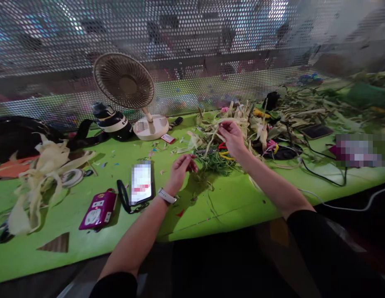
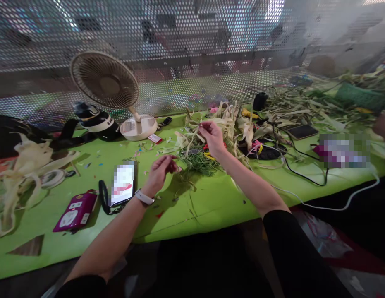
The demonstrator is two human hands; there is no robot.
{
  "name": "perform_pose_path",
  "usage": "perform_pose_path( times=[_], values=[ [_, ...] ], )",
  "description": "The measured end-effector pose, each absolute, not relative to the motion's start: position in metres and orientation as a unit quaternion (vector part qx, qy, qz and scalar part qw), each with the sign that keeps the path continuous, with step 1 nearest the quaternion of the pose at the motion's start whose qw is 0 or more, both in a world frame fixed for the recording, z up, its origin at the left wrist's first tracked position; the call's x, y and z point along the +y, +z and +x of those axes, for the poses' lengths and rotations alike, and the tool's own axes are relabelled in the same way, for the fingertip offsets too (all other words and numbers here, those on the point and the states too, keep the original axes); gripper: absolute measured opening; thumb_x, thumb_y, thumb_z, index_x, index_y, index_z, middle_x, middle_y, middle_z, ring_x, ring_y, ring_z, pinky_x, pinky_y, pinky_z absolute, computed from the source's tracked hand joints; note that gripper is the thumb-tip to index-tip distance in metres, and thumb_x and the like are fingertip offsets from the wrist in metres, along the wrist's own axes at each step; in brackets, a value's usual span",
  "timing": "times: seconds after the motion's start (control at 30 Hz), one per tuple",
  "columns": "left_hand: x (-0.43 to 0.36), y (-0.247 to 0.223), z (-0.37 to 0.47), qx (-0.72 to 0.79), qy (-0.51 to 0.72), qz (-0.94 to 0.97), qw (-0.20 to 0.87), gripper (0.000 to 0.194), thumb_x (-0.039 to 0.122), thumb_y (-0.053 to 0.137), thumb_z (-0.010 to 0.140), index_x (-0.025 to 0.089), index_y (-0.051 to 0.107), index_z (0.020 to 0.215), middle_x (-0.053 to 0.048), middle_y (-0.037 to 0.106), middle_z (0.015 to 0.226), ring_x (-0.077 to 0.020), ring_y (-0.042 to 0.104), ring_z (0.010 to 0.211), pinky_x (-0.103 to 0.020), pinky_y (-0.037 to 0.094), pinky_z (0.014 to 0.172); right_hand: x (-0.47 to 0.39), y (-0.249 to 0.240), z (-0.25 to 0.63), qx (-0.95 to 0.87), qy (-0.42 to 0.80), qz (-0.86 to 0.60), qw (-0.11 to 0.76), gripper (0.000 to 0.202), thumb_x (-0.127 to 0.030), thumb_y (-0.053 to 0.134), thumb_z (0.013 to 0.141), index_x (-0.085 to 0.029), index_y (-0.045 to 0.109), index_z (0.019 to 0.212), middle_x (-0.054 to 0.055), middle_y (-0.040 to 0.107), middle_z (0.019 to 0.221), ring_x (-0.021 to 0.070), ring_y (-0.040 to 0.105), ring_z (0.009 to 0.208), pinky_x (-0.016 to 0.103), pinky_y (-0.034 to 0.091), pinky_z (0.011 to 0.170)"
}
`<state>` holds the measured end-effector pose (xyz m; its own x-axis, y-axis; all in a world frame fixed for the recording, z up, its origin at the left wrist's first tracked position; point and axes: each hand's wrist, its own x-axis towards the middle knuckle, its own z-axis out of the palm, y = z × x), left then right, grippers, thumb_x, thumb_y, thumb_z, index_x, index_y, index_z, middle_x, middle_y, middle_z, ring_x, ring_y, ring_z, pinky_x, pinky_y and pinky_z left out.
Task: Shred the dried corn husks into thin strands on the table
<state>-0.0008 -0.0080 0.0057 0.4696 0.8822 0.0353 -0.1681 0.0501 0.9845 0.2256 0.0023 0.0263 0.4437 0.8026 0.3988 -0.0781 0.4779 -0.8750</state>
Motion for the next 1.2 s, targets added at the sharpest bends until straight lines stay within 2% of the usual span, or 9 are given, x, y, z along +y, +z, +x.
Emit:
perform_pose_path(
  times=[0.07, 0.2, 0.37, 0.5, 0.63, 0.73, 0.93, 1.1, 1.2],
  values=[
    [-0.002, 0.005, 0.000, 0.348, 0.483, 0.538, 0.597, 0.029, 0.046, 0.066, 0.081, 0.018, 0.069, 0.086, -0.003, 0.073, 0.081, -0.0110, 0.067, 0.072, -0.021, 0.050, 0.065, 0.002, 0.024, 0.220, -0.442, 0.313, -0.424, 0.726, 0.034, -0.044, 0.077, 0.068, -0.025, 0.056, 0.086, -0.003, 0.061, 0.081, 0.0100, 0.059, 0.074, 0.027, 0.054, 0.074],
    [0.000, 0.001, 0.005, 0.344, 0.485, 0.557, 0.579, 0.032, 0.048, 0.063, 0.082, 0.019, 0.072, 0.093, -0.007, 0.073, 0.102, -0.0160, 0.067, 0.097, -0.029, 0.050, 0.091, -0.004, 0.020, 0.202, -0.467, 0.340, -0.428, 0.695, 0.035, -0.046, 0.079, 0.066, -0.024, 0.058, 0.085, -0.004, 0.062, 0.078, 0.0102, 0.059, 0.071, 0.028, 0.056, 0.074],
    [-0.006, -0.001, 0.014, 0.315, 0.470, 0.577, 0.588, 0.041, 0.054, 0.066, 0.078, 0.018, 0.069, 0.098, -0.007, 0.072, 0.105, -0.0189, 0.066, 0.100, -0.033, 0.049, 0.096, -0.015, 0.022, 0.186, -0.511, 0.332, -0.430, 0.666, 0.029, -0.042, 0.077, 0.069, -0.023, 0.060, 0.085, -0.003, 0.063, 0.076, 0.0112, 0.060, 0.072, 0.027, 0.055, 0.071],
    [-0.010, 0.008, 0.019, 0.276, 0.456, 0.585, 0.610, 0.041, 0.050, 0.074, 0.072, 0.019, 0.066, 0.098, -0.003, 0.071, 0.099, -0.0155, 0.067, 0.092, -0.031, 0.051, 0.091, -0.022, 0.025, 0.178, -0.536, 0.338, -0.429, 0.644, 0.024, -0.035, 0.074, 0.073, -0.021, 0.060, 0.086, -0.001, 0.063, 0.077, 0.0124, 0.061, 0.074, 0.030, 0.054, 0.074],
    [-0.009, 0.016, 0.021, 0.288, 0.424, 0.577, 0.636, 0.045, 0.050, 0.078, 0.067, 0.019, 0.062, 0.094, 0.000, 0.068, 0.083, -0.0125, 0.066, 0.073, -0.026, 0.054, 0.069, -0.025, 0.026, 0.174, -0.540, 0.340, -0.425, 0.642, 0.022, -0.034, 0.073, 0.073, -0.021, 0.060, 0.085, -0.002, 0.065, 0.076, 0.0121, 0.061, 0.072, 0.029, 0.054, 0.073],
    [-0.008, 0.017, 0.021, 0.313, 0.413, 0.576, 0.632, 0.041, 0.048, 0.077, 0.069, 0.018, 0.060, 0.090, 0.002, 0.065, 0.075, -0.0089, 0.060, 0.062, -0.019, 0.044, 0.051, -0.022, 0.028, 0.174, -0.542, 0.344, -0.426, 0.637, 0.023, -0.035, 0.074, 0.071, -0.021, 0.060, 0.083, -0.002, 0.064, 0.074, 0.0118, 0.061, 0.070, 0.028, 0.055, 0.069],
    [-0.006, 0.014, 0.026, 0.299, 0.437, 0.551, 0.645, 0.032, 0.043, 0.075, 0.075, 0.018, 0.056, 0.082, 0.003, 0.064, 0.073, -0.0041, 0.052, 0.054, -0.017, 0.033, 0.046, -0.011, 0.037, 0.193, -0.538, 0.331, -0.444, 0.636, 0.025, -0.042, 0.069, 0.079, -0.022, 0.058, 0.088, -0.001, 0.063, 0.075, 0.0119, 0.059, 0.066, 0.027, 0.054, 0.063],
    [-0.004, 0.010, 0.025, 0.286, 0.435, 0.520, 0.677, 0.038, 0.040, 0.078, 0.071, 0.019, 0.057, 0.094, 0.004, 0.065, 0.074, -0.0035, 0.053, 0.054, -0.016, 0.034, 0.046, -0.030, 0.024, 0.197, -0.654, 0.142, -0.459, 0.585, 0.016, -0.028, 0.061, 0.084, -0.022, 0.060, 0.099, 0.005, 0.064, 0.093, 0.0173, 0.061, 0.080, 0.035, 0.055, 0.073],
    [-0.005, 0.006, 0.021, 0.270, 0.427, 0.516, 0.692, 0.045, 0.042, 0.082, 0.067, 0.019, 0.053, 0.093, 0.005, 0.066, 0.072, -0.0041, 0.053, 0.052, -0.017, 0.037, 0.048, -0.041, 0.013, 0.192, -0.713, 0.021, -0.446, 0.541, 0.019, -0.020, 0.057, 0.082, -0.022, 0.061, 0.100, 0.009, 0.065, 0.104, 0.0238, 0.060, 0.100, 0.043, 0.052, 0.088]
  ],
)
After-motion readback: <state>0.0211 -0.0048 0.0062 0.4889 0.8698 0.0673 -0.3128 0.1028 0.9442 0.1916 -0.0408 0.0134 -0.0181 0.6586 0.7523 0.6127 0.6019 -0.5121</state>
